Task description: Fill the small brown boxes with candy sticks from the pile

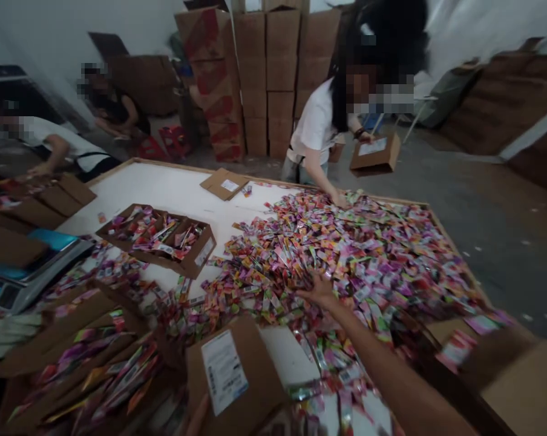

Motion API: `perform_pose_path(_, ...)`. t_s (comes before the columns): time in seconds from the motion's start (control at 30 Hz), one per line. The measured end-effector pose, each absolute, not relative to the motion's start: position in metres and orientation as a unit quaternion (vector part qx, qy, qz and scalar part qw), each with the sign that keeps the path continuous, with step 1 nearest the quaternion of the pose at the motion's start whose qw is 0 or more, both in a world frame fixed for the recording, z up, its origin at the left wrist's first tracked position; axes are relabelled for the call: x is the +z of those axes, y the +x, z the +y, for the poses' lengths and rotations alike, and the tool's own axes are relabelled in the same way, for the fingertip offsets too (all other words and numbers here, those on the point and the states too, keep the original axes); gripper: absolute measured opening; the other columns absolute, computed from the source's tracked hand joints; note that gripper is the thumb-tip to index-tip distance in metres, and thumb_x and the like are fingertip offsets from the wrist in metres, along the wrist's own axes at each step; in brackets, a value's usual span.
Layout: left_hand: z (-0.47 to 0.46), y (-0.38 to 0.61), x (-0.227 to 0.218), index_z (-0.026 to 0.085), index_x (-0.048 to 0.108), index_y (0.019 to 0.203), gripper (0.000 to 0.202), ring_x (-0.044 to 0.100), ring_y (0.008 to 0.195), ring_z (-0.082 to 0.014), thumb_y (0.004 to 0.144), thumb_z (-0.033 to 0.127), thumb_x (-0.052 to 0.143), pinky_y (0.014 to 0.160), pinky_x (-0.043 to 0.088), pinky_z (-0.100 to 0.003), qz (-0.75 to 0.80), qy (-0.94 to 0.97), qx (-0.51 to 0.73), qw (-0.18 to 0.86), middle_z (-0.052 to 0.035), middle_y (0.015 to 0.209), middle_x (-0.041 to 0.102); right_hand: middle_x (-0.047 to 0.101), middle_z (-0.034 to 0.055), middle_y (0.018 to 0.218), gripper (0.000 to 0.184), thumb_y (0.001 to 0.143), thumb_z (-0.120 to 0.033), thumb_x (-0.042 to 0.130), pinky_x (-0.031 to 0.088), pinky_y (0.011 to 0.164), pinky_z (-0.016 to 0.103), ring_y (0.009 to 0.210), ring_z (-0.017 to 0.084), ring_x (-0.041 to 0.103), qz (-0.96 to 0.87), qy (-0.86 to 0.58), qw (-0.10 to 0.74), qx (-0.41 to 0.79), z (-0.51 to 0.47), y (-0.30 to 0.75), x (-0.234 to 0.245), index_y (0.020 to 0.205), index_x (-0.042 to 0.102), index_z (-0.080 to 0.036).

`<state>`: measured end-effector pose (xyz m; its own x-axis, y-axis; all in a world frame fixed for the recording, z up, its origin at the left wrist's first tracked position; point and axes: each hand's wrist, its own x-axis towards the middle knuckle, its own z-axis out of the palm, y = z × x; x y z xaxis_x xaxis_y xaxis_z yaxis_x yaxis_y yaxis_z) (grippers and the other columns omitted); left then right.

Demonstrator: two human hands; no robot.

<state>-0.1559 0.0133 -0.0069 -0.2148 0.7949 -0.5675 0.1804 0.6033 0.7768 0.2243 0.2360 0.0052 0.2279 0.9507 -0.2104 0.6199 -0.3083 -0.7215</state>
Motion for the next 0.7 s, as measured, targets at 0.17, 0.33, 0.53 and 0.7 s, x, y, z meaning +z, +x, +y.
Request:
perform_pose_path(0.17,0.069,-0.132,-0.082,0.050,0.055,0.129,0.072,0.054,0.125,-0.0387,0.059,0.061,0.068,0.100,0.046,-0.062,0.742,0.242,0.340,0.525,0.0024,0.120,0.069,0.008,0.0195,0.160,0.117,0.054,-0.071,0.076,0.019,0.107,0.066,0.142,0.048,0.015,-0.586,-0.744,0.065,0.314,0.398,0.217,-0.027,0.151,0.028,-0.026)
perform_pose_path(0.33,0.099,-0.113,-0.112,0.043,0.050,0.137,0.072,0.044,0.136,-0.0329,0.068,0.058,0.064,0.111,0.040,-0.053,0.742,0.196,0.356,0.533,0.0024,0.122,0.068,0.043,0.0121,0.147,0.098,0.057,-0.070,0.074,0.024,0.109,0.057,0.139,0.042,0.026,-0.650,-0.697,0.044,0.299,0.368,0.179,-0.058,0.142,0.047,-0.030)
perform_pose_path(0.53,0.050,-0.106,-0.079,0.035,0.050,0.139,0.072,0.053,0.128,-0.0343,0.073,0.063,0.061,0.107,0.045,-0.052,0.714,0.164,0.364,0.575,-0.0037,0.124,0.067,0.071,0.0041,0.094,0.043,0.066,-0.036,0.072,0.047,0.082,0.034,0.090,0.024,0.062,-0.609,-0.634,0.181,0.440,0.233,0.137,-0.060,0.106,0.071,-0.021)
perform_pose_path(0.7,0.010,-0.104,-0.063,0.031,0.056,0.131,0.076,0.060,0.119,-0.0358,0.067,0.071,0.064,0.098,0.051,-0.052,0.625,0.160,0.384,0.661,-0.0091,0.124,0.067,0.070,0.0062,0.101,0.041,0.065,-0.024,0.068,0.046,0.087,0.037,0.097,0.027,0.058,-0.634,-0.639,0.233,0.367,0.160,0.134,0.010,0.106,0.072,-0.020)
